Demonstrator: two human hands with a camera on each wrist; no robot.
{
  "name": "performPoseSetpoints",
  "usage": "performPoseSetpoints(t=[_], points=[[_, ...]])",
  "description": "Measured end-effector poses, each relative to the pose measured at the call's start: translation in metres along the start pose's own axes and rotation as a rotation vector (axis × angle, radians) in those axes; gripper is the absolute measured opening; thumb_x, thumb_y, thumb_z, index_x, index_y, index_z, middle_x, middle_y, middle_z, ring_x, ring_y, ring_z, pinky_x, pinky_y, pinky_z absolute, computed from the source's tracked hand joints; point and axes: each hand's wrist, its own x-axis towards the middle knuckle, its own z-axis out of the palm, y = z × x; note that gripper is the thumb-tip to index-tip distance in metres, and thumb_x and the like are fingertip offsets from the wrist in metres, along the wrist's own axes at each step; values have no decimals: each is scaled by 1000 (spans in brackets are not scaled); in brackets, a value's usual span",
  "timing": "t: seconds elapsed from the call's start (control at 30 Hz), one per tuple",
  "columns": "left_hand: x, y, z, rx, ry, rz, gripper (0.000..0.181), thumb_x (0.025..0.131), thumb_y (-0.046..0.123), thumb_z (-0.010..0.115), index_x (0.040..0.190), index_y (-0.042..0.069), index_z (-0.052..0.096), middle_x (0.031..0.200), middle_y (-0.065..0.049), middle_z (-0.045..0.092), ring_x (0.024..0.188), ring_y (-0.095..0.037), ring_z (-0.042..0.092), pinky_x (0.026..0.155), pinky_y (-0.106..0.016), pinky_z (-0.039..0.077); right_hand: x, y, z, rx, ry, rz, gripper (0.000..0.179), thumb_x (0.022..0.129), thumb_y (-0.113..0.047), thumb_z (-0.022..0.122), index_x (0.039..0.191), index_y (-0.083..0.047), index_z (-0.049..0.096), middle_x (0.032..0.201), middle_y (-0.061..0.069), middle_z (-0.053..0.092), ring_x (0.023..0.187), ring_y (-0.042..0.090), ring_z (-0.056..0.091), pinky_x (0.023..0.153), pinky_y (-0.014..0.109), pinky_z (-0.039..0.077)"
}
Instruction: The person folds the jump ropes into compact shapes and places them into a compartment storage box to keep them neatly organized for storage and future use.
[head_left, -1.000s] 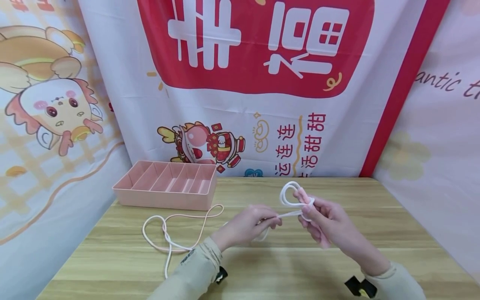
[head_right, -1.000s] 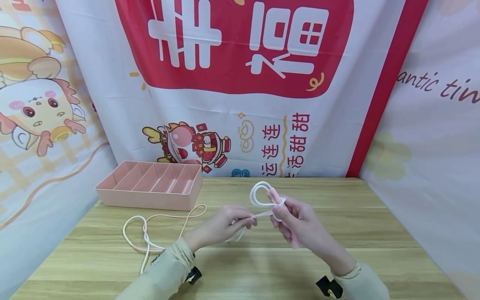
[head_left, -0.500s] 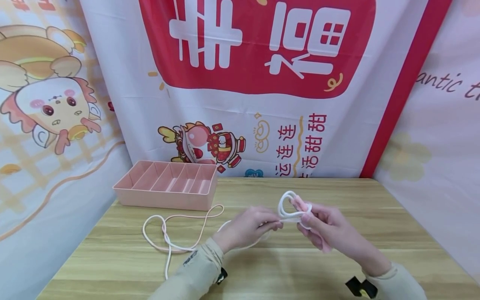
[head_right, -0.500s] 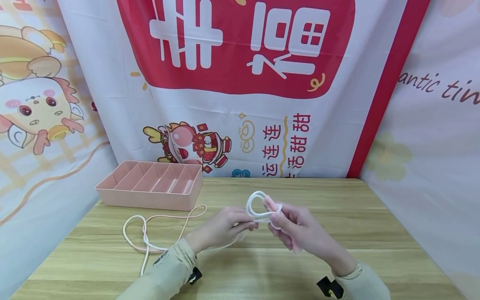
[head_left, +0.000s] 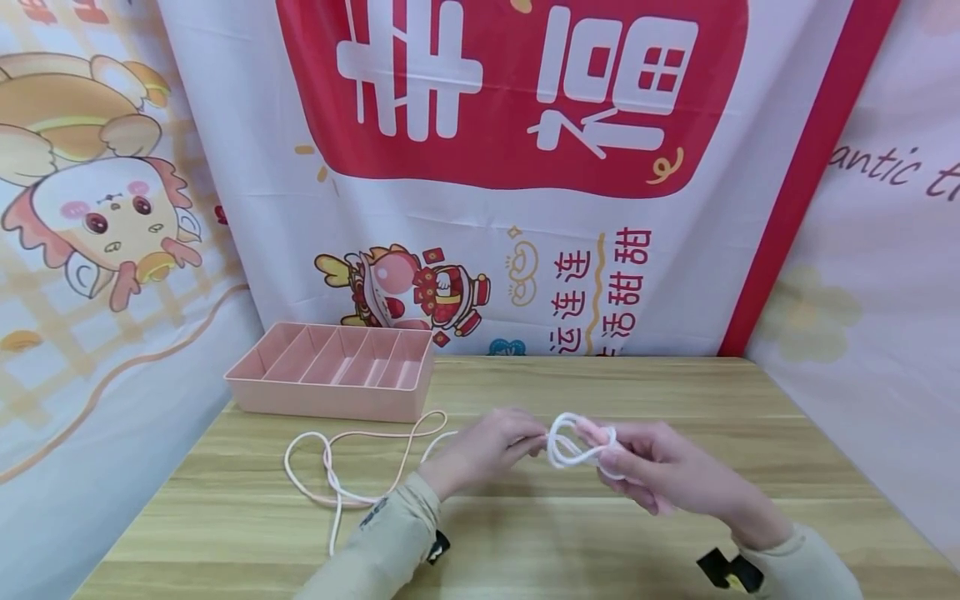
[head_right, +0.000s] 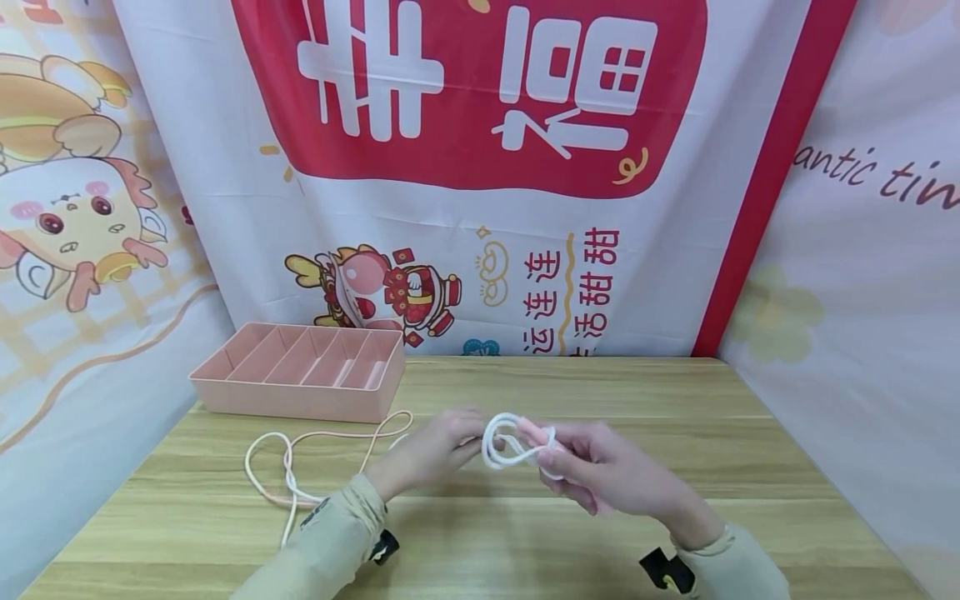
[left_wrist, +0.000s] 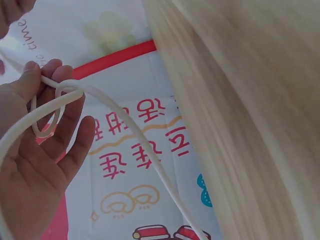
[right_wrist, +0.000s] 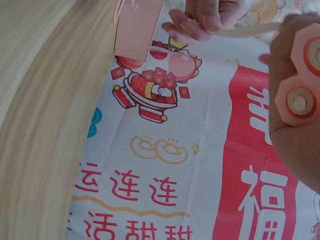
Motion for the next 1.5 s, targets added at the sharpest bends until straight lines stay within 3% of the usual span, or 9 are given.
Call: performPoseSetpoints(t=[0.2, 0.3, 0.47, 0.7, 0.77, 0.93, 1.13, 1.33, 1.5], points=[[-1, 3, -13, -141, -2, -74, 14, 100, 18, 60, 91, 15, 71, 65, 10, 56, 56, 1, 51, 54, -15, 45, 4, 7, 9, -148, -120, 44, 13, 105, -13, 50, 112, -13, 61, 70, 2, 55, 46, 3, 45, 33, 25, 42], [1, 8, -17, -133, -3, -57, 14, 100, 18, 60, 88, 15, 69, 60, 12, 50, 51, 2, 47, 50, -15, 43, 7, 10, 16, -270, -141, 24, 9, 104, -18, 51, 107, -18, 59, 70, -6, 53, 50, -3, 42, 37, 20, 41], [3, 17, -21, -16, 25, 16, 11, 97, 16, 65, 90, 11, 72, 67, 10, 54, 59, 0, 48, 56, -13, 42, 9, 15, 25, -527, -60, 15, 8, 103, -26, 54, 104, -20, 59, 67, -18, 49, 53, -5, 40, 46, 18, 39], [6, 30, -13, 17, 44, 124, 11, 96, 12, 65, 97, 6, 75, 87, 0, 69, 80, -3, 62, 76, -12, 47, 12, 27, 34, -805, 99, 129, 14, 100, -32, 59, 102, -19, 63, 63, -19, 43, 53, -2, 41, 46, 23, 38], [6, 33, -10, 15, 55, 133, 12, 97, 12, 65, 98, 6, 75, 87, 0, 69, 78, -2, 60, 74, -10, 46, 13, 28, 34, -794, 127, 157, 15, 100, -30, 59, 104, -16, 64, 63, -18, 44, 52, -1, 41, 45, 24, 39], [6, 38, -6, 30, 104, 109, 14, 97, 14, 65, 103, 6, 74, 88, 1, 67, 74, 1, 55, 67, -8, 44, 18, 31, 32, -602, 196, 216, 17, 103, -28, 54, 95, -14, 60, 65, -10, 51, 53, 3, 46, 45, 25, 41], [7, 39, -4, 72, 119, 117, 20, 97, 15, 65, 112, 6, 74, 103, -2, 71, 86, -2, 62, 75, -9, 46, 22, 31, 30, -443, 313, 215, 21, 103, -28, 54, 103, -9, 62, 67, -1, 56, 51, 7, 43, 42, 25, 37], [6, 36, -2, 59, 146, 137, 17, 96, 13, 67, 108, 6, 75, 85, 3, 66, 67, 2, 48, 58, -7, 38, 23, 29, 31, -429, 418, 203, 25, 102, -33, 54, 100, -10, 63, 68, 0, 57, 49, 8, 42, 40, 26, 37], [6, 34, -2, 6, 140, 131, 16, 96, 12, 65, 107, 6, 75, 82, 5, 66, 66, 3, 48, 59, -7, 39, 23, 26, 31, -302, 441, 231, 27, 101, -33, 57, 104, -6, 63, 71, 7, 59, 46, 11, 44, 36, 26, 38]])
